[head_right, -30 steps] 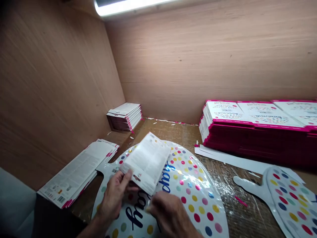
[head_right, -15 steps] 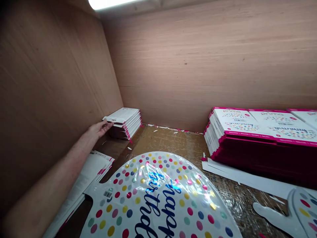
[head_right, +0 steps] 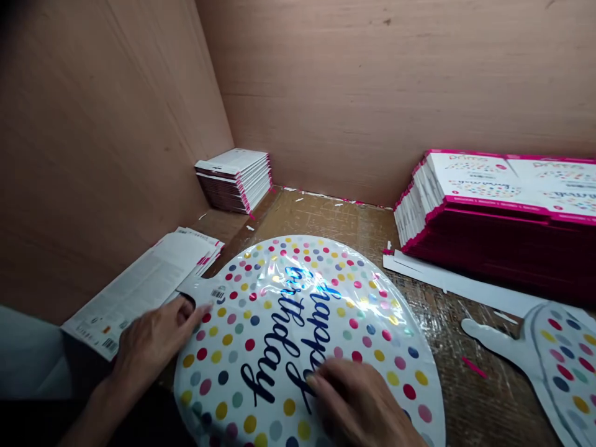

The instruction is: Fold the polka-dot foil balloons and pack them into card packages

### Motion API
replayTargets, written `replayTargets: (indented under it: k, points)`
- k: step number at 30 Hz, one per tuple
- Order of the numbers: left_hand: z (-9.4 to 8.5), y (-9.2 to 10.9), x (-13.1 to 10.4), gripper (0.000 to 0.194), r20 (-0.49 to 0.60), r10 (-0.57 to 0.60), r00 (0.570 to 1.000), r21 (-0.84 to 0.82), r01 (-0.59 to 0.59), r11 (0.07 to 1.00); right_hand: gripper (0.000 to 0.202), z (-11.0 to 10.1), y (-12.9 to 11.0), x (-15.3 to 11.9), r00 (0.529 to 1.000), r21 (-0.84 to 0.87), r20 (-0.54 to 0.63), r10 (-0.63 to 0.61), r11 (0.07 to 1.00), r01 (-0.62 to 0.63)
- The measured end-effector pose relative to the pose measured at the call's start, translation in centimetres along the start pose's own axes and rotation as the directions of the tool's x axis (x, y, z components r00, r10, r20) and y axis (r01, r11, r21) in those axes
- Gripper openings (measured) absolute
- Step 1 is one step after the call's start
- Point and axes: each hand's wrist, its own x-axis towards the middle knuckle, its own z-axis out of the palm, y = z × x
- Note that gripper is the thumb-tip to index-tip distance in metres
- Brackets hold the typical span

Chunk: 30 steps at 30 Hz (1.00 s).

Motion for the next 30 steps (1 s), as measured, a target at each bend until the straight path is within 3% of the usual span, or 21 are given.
replayTargets:
  k: [2, 4, 6, 8, 11, 13, 16, 19, 22, 25, 28, 30]
  points:
    - [0.8, -1.9, -3.7, 0.039, 0.042, -0.075, 0.996, 0.065, 0.072, 0.995, 0.037, 1.7, -1.2, 4.7, 0.961, -0.119, -0.162, -0.223, 0.972, 0.205]
    - [0.9, -2.5, -5.3, 0.037, 0.046, -0.081, 0.996, 0.06, 0.078, 0.995, 0.03, 2.8, -1.8, 8.5, 0.858, -0.303, -0.339, -0.385, 0.908, 0.288]
    - [0.4, -2.0, -4.9, 0.034, -0.04, 0.001, 0.999, 0.024, 0.0, 1.0, 0.032, 2.9, -1.2, 10.8, 0.766, -0.446, -0.424, -0.482, 0.848, 0.287]
    - [-0.7, -0.4, -2.8, 0.031, -0.217, 0.147, 0.965, -0.026, -0.157, 0.987, 0.038, 2.2, 0.5, 11.9, 0.702, -0.56, -0.466, -0.539, 0.794, 0.238]
    - [-3.2, 3.2, 3.6, 0.032, -0.484, 0.342, 0.805, -0.032, -0.407, 0.913, 0.043, 0.3, 3.6, 12.9, 0.654, -0.657, -0.481, -0.584, 0.734, 0.172]
    - [-5.2, 6.1, 9.5, 0.037, -0.571, 0.386, 0.725, 0.004, -0.468, 0.884, 0.043, -0.9, 4.5, 14.4, 0.648, -0.67, -0.479, -0.593, 0.723, 0.166]
    - [-8.1, 10.2, 19.2, 0.044, -0.563, 0.432, 0.704, 0.08, -0.474, 0.877, 0.046, -2.2, 2.9, 18.8, 0.626, -0.627, -0.486, -0.61, 0.742, 0.237]
    - [-10.1, 13.4, 27.7, 0.062, -0.416, 0.486, 0.769, 0.159, -0.464, 0.871, 0.055, -2.7, -1.3, 25.5, 0.586, -0.535, -0.485, -0.649, 0.751, 0.388]
    - [-10.1, 14.7, 33.4, 0.079, -0.283, 0.508, 0.814, 0.204, -0.467, 0.861, 0.078, -2.2, -5.8, 32.5, 0.623, -0.416, -0.519, -0.585, 0.81, 0.414]
    - [-8.0, 14.2, 36.5, 0.088, -0.161, 0.499, 0.852, 0.245, -0.455, 0.856, 0.098, -0.5, -8.9, 38.0, 0.731, -0.312, -0.517, -0.445, 0.893, 0.323]
    - [-4.7, 13.0, 37.9, 0.09, -0.078, 0.468, 0.88, 0.272, -0.433, 0.859, 0.091, 1.5, -9.8, 41.0, 0.843, -0.253, -0.468, -0.264, 0.954, 0.159]
    - [-3.0, 12.7, 38.3, 0.086, -0.085, 0.472, 0.877, 0.271, -0.436, 0.858, 0.079, 2.2, -9.6, 41.7, 0.858, -0.277, -0.466, -0.215, 0.957, 0.089]
